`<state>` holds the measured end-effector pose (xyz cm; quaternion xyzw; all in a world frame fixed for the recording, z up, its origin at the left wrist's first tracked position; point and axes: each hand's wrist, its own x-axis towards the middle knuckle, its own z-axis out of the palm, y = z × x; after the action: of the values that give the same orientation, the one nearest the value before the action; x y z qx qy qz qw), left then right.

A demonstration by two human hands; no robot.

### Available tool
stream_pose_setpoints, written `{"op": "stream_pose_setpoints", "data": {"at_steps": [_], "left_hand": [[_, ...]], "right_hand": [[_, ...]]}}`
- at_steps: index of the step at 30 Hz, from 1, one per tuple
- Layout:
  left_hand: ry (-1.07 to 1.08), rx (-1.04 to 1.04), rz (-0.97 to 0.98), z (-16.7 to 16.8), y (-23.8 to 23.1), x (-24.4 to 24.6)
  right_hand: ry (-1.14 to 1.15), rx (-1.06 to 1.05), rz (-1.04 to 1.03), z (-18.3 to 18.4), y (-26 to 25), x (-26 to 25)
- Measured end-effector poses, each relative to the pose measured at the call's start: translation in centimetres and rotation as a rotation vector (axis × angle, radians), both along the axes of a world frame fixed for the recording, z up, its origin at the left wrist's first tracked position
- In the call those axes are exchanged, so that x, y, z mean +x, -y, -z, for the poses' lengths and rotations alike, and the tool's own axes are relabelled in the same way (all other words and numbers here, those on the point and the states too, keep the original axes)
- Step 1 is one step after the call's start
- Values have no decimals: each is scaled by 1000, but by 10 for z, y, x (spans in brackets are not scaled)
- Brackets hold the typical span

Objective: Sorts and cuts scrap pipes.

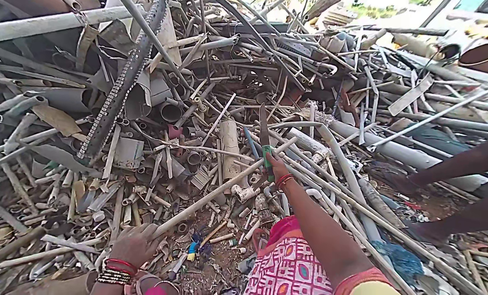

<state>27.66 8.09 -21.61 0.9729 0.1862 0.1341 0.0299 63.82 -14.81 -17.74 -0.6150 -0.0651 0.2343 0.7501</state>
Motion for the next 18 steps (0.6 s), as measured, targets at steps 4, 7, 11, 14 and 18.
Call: {"op": "stream_pose_setpoints", "data": {"at_steps": [4, 7, 11, 14, 18], "left_hand": [[275, -32, -155, -27, -8, 0], [609, -101, -344, -65, -21, -14], [598, 144, -222, -46, 0, 23], [402, 195, -54, -28, 35, 67], [69, -32, -141, -33, 21, 85]], "right_hand": [[-9, -118, 244, -8, -18, -17], [-27, -160, 381, -6, -20, -6], [-67, -134, 307, -11, -41, -37], [-85, -66, 93, -16, -57, -85], [133, -127, -142, -21, -53, -98]]}}
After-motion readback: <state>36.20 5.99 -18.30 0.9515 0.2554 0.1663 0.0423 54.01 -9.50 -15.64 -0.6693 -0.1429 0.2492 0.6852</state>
